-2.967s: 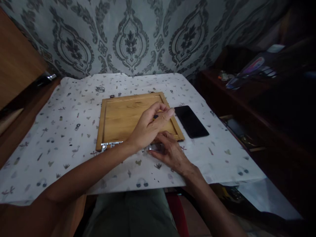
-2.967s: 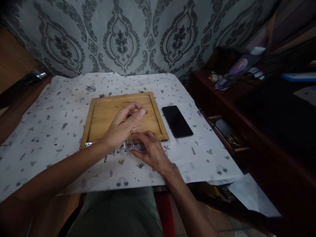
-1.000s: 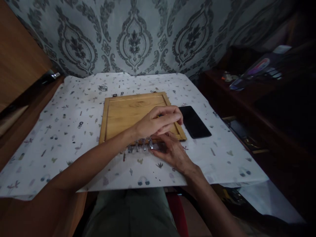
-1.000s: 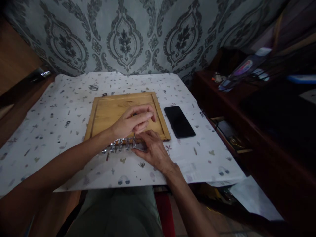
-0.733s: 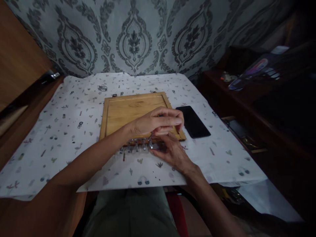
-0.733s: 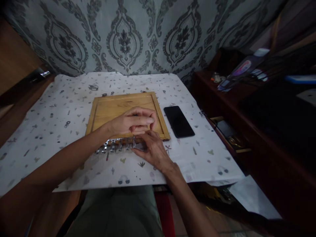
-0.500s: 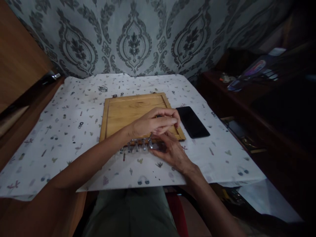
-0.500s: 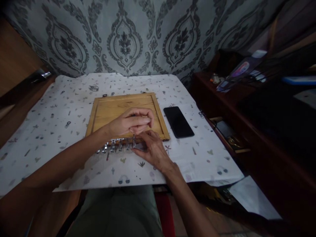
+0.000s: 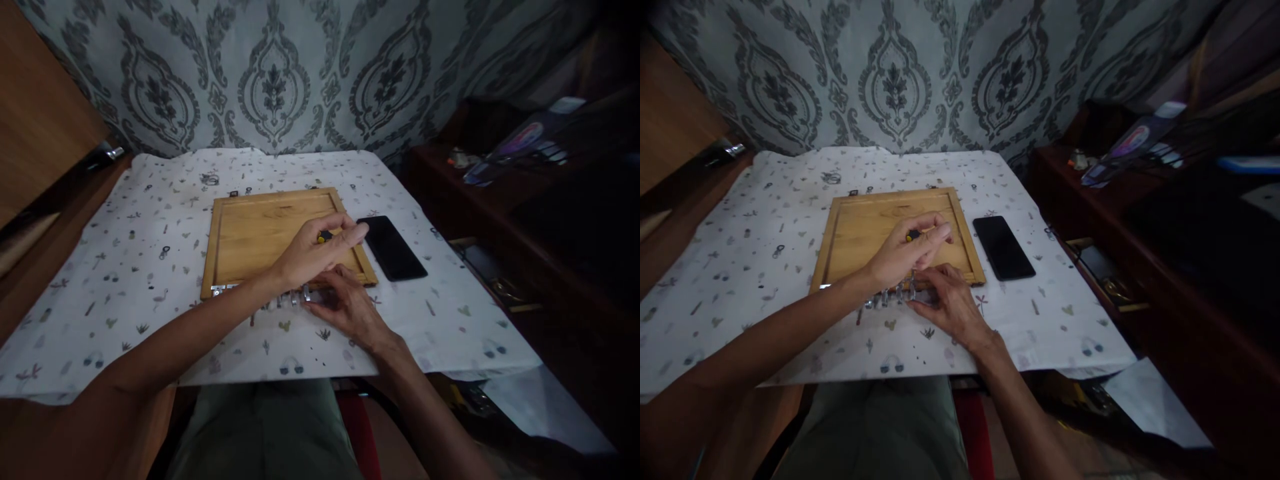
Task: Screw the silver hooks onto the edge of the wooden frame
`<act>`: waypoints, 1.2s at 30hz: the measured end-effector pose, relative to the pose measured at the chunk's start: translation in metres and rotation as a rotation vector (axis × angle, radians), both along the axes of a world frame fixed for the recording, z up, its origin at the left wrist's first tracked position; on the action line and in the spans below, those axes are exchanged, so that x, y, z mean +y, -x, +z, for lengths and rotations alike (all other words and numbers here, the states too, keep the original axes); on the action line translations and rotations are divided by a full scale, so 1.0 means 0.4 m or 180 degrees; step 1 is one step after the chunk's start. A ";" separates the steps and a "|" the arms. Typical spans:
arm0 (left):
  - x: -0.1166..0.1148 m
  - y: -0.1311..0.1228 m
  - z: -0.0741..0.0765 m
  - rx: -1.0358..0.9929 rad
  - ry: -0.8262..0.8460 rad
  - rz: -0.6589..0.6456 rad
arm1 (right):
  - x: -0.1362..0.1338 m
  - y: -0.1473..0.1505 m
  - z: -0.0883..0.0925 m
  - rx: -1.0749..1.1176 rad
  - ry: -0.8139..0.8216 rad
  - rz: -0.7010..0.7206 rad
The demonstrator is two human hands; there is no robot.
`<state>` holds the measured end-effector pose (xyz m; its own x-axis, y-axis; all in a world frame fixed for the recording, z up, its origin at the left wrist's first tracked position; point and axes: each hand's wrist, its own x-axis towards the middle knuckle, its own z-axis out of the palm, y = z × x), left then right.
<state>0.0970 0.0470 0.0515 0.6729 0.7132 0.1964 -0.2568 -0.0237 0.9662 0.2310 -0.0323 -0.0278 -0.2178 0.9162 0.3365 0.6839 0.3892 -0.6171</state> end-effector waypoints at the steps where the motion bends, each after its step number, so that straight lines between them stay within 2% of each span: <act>1: 0.006 0.001 -0.002 -0.0027 -0.0034 -0.0115 | 0.000 -0.001 -0.001 -0.0010 -0.0003 0.0001; 7: 0.044 0.009 -0.002 -0.0002 0.0171 -0.1146 | 0.002 -0.004 -0.008 0.0011 -0.0059 0.0026; 9: 0.051 0.009 0.004 0.0036 0.0319 -0.1331 | 0.002 -0.004 -0.010 0.0036 -0.0075 0.0033; 14: 0.054 0.007 0.010 0.0024 0.0379 -0.1484 | 0.001 -0.004 -0.009 -0.0012 -0.0127 0.0021; 20: 0.048 0.008 0.005 -0.0024 0.0289 -0.1405 | 0.002 -0.005 -0.009 0.0026 -0.0067 0.0017; 26: 0.041 0.013 0.001 -0.0013 0.0103 -0.1111 | 0.004 -0.002 -0.013 0.0015 -0.0076 0.0018; 29: 0.029 0.012 -0.002 0.0000 0.0019 -0.0484 | 0.004 -0.003 -0.016 0.0055 -0.0028 0.0017; 32: 0.014 0.006 -0.003 -0.0248 -0.0026 0.0197 | 0.003 -0.003 -0.014 0.0139 -0.0002 0.0023; 34: 0.005 0.001 0.001 -0.0374 -0.0062 0.0417 | 0.003 -0.001 -0.011 0.0151 0.0022 0.0041; 36: -0.002 -0.002 0.006 -0.0411 -0.0096 0.0461 | 0.002 0.000 -0.008 0.0128 0.0040 0.0052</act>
<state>0.0978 0.0463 0.0539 0.5314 0.7932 0.2973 -0.3705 -0.0980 0.9237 0.2309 -0.0313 -0.0310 -0.2192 0.9168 0.3337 0.6520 0.3921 -0.6490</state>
